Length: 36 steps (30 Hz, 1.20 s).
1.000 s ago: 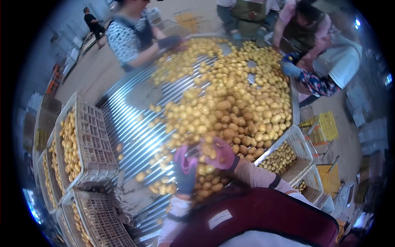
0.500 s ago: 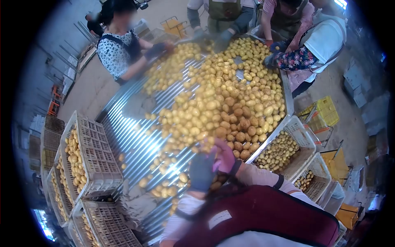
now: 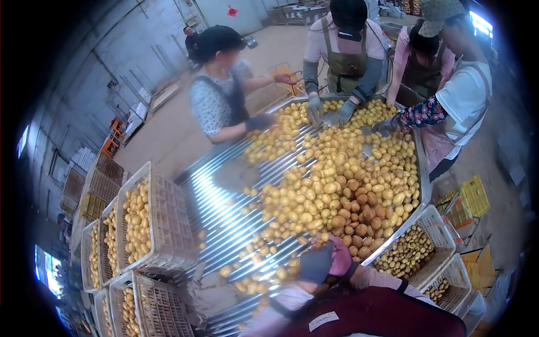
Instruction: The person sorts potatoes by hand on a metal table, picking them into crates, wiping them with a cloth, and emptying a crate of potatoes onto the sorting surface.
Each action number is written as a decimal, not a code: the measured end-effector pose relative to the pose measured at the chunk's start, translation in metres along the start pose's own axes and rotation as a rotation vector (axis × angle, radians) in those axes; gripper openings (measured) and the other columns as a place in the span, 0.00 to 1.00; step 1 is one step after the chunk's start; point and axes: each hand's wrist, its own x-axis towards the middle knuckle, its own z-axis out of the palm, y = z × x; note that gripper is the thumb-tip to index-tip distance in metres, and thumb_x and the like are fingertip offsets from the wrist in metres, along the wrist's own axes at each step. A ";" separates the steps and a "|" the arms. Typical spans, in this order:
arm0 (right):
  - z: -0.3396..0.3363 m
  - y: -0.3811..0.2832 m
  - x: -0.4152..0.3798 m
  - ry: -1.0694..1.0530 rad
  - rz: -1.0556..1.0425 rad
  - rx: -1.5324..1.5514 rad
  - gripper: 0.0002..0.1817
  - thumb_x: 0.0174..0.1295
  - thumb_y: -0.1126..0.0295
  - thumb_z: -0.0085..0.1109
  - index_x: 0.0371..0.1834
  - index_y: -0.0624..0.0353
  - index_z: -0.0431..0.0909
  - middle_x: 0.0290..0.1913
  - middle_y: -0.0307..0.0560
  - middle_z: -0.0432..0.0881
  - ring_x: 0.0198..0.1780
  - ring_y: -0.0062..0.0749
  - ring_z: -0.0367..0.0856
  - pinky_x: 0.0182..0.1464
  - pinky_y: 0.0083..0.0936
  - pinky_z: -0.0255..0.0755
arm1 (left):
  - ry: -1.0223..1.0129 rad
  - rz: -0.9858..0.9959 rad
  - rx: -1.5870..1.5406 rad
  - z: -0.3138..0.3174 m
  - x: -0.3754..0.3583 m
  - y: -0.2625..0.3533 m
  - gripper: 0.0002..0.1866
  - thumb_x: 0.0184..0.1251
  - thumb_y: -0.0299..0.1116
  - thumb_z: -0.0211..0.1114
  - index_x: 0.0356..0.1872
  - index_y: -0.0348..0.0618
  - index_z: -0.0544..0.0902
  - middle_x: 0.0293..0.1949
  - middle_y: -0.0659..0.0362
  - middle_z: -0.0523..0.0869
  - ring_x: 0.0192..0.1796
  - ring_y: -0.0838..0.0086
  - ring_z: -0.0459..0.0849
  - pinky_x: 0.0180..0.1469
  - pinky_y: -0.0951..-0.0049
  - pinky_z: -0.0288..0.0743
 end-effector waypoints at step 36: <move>-0.102 -0.209 -0.050 0.851 -1.316 -1.890 0.27 0.69 0.57 0.58 0.65 0.63 0.68 0.60 0.55 0.74 0.64 0.48 0.71 0.70 0.44 0.61 | 0.522 -0.742 -0.827 0.017 -0.150 -0.140 0.37 0.74 0.43 0.59 0.78 0.38 0.58 0.68 0.49 0.73 0.69 0.61 0.72 0.68 0.64 0.68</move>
